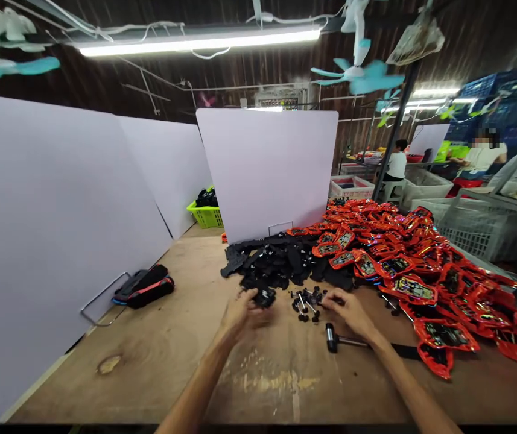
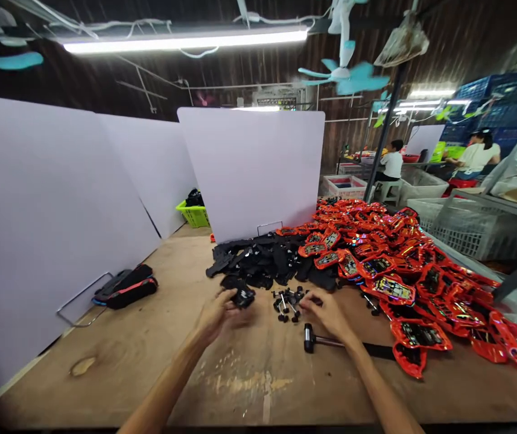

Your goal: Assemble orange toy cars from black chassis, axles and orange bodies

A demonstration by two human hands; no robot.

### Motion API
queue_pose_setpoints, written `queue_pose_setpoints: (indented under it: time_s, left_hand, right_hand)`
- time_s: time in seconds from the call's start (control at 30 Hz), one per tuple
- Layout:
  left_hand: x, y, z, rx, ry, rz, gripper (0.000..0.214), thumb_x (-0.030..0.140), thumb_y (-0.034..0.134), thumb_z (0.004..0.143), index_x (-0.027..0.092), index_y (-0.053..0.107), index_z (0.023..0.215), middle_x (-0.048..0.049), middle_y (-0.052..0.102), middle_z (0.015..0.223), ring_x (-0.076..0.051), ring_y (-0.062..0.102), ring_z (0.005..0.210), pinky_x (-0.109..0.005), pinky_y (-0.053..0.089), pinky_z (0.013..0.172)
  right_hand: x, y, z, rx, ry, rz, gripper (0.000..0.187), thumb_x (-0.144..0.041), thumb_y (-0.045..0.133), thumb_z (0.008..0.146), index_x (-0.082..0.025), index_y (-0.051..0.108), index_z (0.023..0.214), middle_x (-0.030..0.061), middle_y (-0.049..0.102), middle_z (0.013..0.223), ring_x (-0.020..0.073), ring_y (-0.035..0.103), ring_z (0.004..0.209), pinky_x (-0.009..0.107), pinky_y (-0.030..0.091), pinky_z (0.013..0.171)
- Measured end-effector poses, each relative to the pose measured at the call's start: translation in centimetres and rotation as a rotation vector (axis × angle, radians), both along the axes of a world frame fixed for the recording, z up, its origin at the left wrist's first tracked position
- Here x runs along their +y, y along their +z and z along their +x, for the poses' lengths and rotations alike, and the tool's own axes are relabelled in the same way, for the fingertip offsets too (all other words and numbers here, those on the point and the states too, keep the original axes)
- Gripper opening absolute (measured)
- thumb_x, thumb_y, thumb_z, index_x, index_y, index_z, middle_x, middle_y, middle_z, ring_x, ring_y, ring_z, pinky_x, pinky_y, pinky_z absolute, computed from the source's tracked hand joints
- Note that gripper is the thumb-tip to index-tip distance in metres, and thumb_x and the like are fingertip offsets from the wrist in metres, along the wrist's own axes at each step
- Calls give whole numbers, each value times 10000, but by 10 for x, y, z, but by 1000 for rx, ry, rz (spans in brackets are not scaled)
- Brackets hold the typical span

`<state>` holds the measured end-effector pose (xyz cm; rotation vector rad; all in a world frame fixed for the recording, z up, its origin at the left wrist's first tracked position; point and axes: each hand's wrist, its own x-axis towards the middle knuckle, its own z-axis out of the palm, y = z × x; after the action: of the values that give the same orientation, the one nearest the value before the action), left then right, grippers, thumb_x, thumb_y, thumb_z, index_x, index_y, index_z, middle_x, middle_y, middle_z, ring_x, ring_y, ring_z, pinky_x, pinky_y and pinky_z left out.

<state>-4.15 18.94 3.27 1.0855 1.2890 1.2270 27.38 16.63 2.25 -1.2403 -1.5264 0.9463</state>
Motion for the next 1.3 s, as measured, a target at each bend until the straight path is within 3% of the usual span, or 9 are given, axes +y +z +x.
queue_pose_setpoints:
  time_s: [0.13,0.23,0.33,0.47,0.73,0.9,1.0,1.13,1.3]
  left_hand:
    - [-62,-19,39,-396,-82,-198,559,260,793,740,185,543,1234,-125,761,1104,-250,781,863,-428,657,770]
    - [-87,-24,52,-430,-31,-218,729,227,862,680,226,505,1316,-89,744,1119,-226,764,941,-360,649,791]
    - [-92,-25,49,-371,-13,-209,626,379,859,741,219,527,1247,-82,741,1105,-228,755,998,-351,649,824]
    - [-88,-23,34,-175,-9,-206,466,588,760,788,199,579,969,-21,694,823,-201,736,714,-336,651,638]
    - [-105,-9,34,-110,-51,-248,326,455,725,788,219,555,936,59,609,718,-128,646,630,-226,570,582]
    - [-108,-11,41,-105,-33,-258,520,531,863,665,225,550,945,81,593,665,-141,645,592,-224,566,515]
    - [-106,-11,41,-238,18,-318,506,440,904,664,216,553,952,31,693,779,-178,730,658,-277,638,585]
    - [-108,-10,35,-314,39,-398,259,219,793,828,188,575,965,-52,761,980,-197,787,850,-303,682,754]
    - [-117,-11,41,-339,33,-395,173,140,750,858,167,606,950,-50,748,964,-212,774,931,-336,693,798]
  right_hand:
    - [-5,-9,5,165,-37,-82,533,-723,618,877,-194,668,915,100,753,1085,256,736,1038,415,583,939]
    - [-13,-10,2,310,-69,-95,505,-710,691,842,-212,622,889,77,747,1053,258,740,1066,440,575,1000]
    - [-22,-7,-7,158,-135,21,429,-633,718,865,-210,645,878,109,744,1171,280,690,1182,462,534,1061]
    - [-32,-2,-35,-182,-78,211,325,-538,746,878,-223,671,896,131,698,1289,318,606,1302,487,488,1097]
    - [-72,5,-119,-193,148,111,596,-281,849,803,-249,553,1319,61,695,1263,239,676,1178,384,534,1045]
    - [-83,6,-124,-285,210,221,705,-262,846,814,-233,505,1431,106,666,1365,266,636,1283,403,507,1112]
    - [-92,16,-77,-403,37,307,623,-295,783,885,-241,518,1446,117,627,1442,272,575,1364,435,452,1175]
    - [-123,26,60,-703,-445,285,332,-220,585,975,-232,654,1300,125,658,1395,308,565,1349,544,419,1175]
    - [-137,5,202,-926,-477,230,337,-223,519,943,-240,740,1197,104,734,1308,350,581,1346,614,445,1117]
